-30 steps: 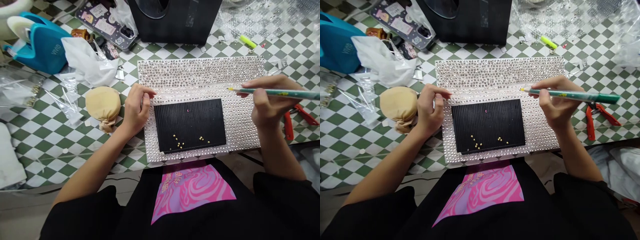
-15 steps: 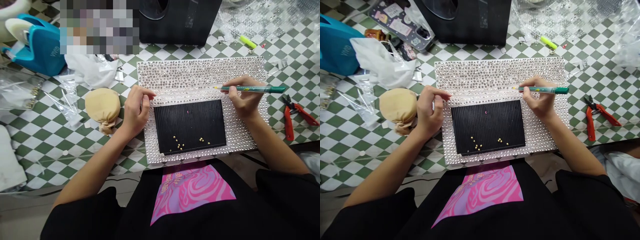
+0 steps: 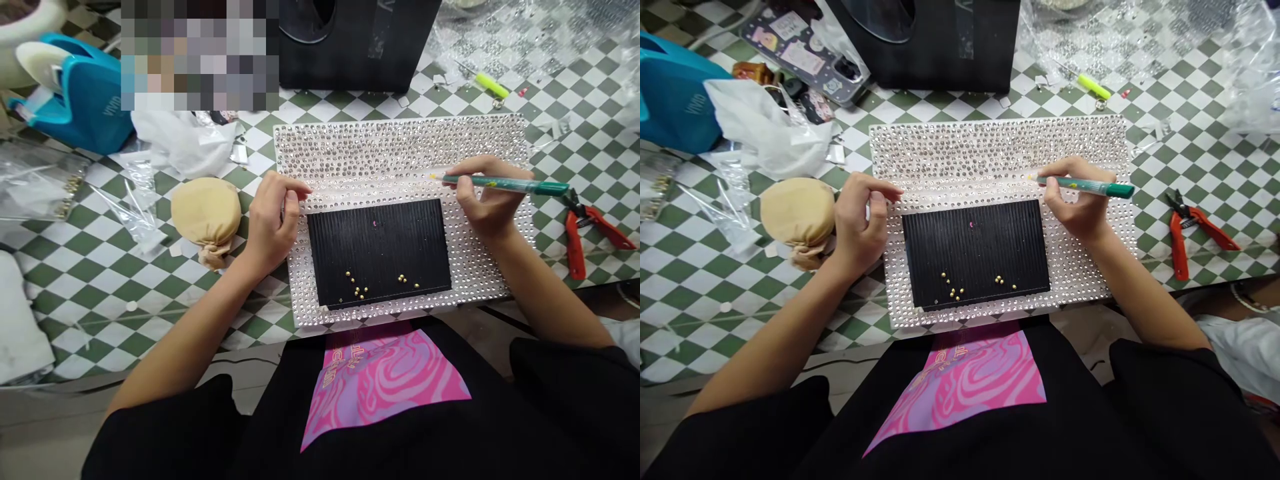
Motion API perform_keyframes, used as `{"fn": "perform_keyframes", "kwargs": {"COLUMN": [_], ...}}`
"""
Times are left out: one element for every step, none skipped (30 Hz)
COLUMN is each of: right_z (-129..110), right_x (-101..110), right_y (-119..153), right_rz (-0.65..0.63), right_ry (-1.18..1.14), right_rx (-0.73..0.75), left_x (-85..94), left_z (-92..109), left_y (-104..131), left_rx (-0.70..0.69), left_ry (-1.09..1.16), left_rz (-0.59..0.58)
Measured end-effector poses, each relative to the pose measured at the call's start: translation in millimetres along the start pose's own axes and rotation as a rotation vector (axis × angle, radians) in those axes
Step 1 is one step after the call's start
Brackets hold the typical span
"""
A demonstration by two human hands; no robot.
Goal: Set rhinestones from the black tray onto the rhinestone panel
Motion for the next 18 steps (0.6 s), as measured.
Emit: {"fn": "perform_keyframes", "kwargs": {"right_z": [-2.5,-7.1,-14.5,-23.9,-35.2,-48.7,-60.9,-72.6,-80.9,-86.3,-89.1,-89.6,-89.0,-87.9,-86.7,-86.2,-86.5,-87.3], "right_x": [5.4,10.5,13.2,12.8,7.7,-2.2,-14.4,-23.7,-28.9,-31.9,-32.6,-31.8,-30.9,-30.1,-29.8,-29.9,-30.5,-31.2], "right_y": [0.5,1.7,3.5,5.9,8.9,13.3,19.7,27.5,35.2,42.3,48.3,53.2,57.3,60.6,63.3,65.4,67.0,68.2], "right_rz": [0.036,0.069,0.081,0.065,0.006,-0.094,-0.213,-0.301,-0.344,-0.364,-0.361,-0.344,-0.33,-0.318,-0.312,-0.31,-0.311,-0.314], "right_ry": [-0.032,-0.07,-0.111,-0.155,-0.207,-0.259,-0.319,-0.367,-0.397,-0.402,-0.397,-0.389,-0.379,-0.373,-0.37,-0.371,-0.373,-0.376], "right_rx": [-0.009,-0.016,-0.015,-0.01,-0.001,0.019,0.022,0.034,0.034,0.031,0.027,0.02,0.013,0.009,0.006,0.008,0.015,0.024], "left_x": [-0.6,-0.7,-0.6,-0.3,-0.5,-0.4,-0.7,-1.4,-1.5,-1.1,-1.2,-1.7,-2.9,-3.4,-4.2,-4.5,-4.2,-3.8], "left_z": [-0.6,-1.3,-1.8,-2.2,-2.8,-1.9,-1.8,-2.7,-2.5,-2.0,-2.3,-3.1,-4.5,-5.5,-6.8,-7.6,-6.7,-5.7], "left_y": [0.0,-0.1,-0.1,-0.1,-0.1,-0.2,-0.2,-0.2,0.0,0.2,0.5,0.8,1.1,1.3,1.5,1.7,1.5,1.3], "left_rx": [0.007,0.017,0.026,0.034,0.043,0.036,0.034,0.041,0.034,0.025,0.024,0.031,0.047,0.06,0.078,0.09,0.086,0.078], "left_ry": [-0.002,0.0,0.005,0.01,0.015,0.018,0.018,0.015,0.011,0.006,-0.001,-0.008,-0.013,-0.014,-0.012,-0.009,-0.002,0.007], "left_rz": [-0.006,-0.008,-0.008,-0.005,-0.007,-0.006,-0.008,-0.014,-0.013,-0.009,-0.01,-0.017,-0.032,-0.042,-0.054,-0.06,-0.059,-0.055]}}
Point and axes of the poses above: each hand's wrist, its own y-axis away from the middle knuckle, its own x-axis out of the back of the hand, z = x × y, the point moved 10 cm from there along -y, towards the middle knuckle, and after that the axes turned 7 degrees about -z, right-handed, at the moved point
